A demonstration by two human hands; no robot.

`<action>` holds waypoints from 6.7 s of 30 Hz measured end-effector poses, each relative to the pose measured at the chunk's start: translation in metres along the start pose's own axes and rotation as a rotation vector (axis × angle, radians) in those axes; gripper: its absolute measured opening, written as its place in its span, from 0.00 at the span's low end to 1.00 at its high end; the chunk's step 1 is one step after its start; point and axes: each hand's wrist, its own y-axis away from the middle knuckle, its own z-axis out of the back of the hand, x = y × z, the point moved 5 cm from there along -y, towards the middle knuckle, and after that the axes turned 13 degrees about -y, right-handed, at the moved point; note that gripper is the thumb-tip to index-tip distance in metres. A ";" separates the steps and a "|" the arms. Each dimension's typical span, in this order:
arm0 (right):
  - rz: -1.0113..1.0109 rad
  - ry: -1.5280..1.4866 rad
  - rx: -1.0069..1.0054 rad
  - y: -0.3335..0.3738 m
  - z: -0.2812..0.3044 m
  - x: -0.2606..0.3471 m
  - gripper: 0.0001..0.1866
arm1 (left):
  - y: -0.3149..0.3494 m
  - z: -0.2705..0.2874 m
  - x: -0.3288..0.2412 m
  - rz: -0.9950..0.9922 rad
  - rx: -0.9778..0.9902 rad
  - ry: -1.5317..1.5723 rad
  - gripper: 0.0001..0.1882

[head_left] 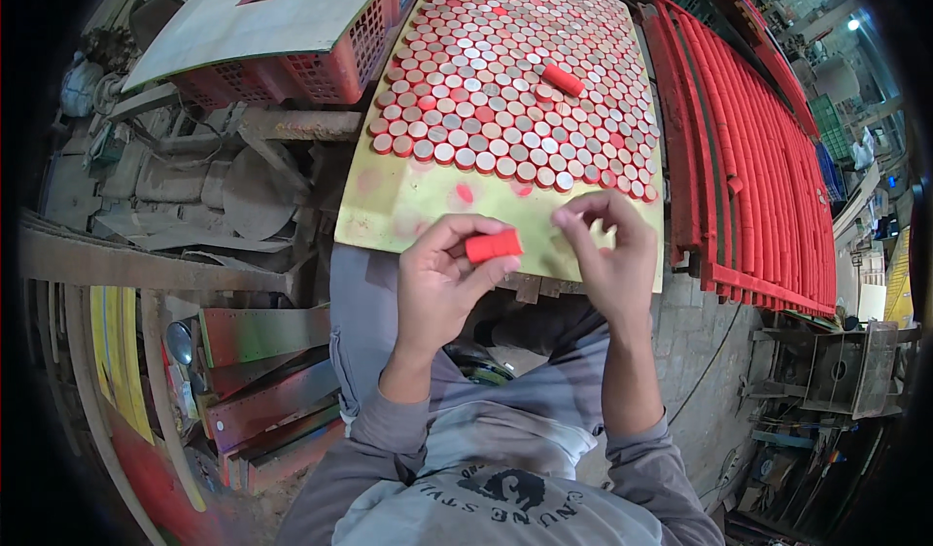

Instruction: The person sits on the floor and assembles small red cylindrical objects by hand. They pick up red cylinders from a stack, separate them into smaller pieces, and place them onto a yellow board that already holds many similar items. The person repeats this process, occasionally adjusting the arrangement of the cylinders on the board.

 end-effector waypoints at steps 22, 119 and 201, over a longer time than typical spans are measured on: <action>-0.211 -0.546 0.085 0.064 0.030 0.025 0.14 | 0.020 -0.045 -0.010 -0.028 0.266 0.109 0.13; -0.159 -0.264 0.134 0.071 0.040 0.041 0.17 | 0.024 -0.048 -0.013 -0.105 0.271 -0.133 0.17; -0.401 -0.535 0.096 0.073 0.036 0.011 0.18 | 0.020 -0.049 -0.010 -0.255 0.297 -0.401 0.19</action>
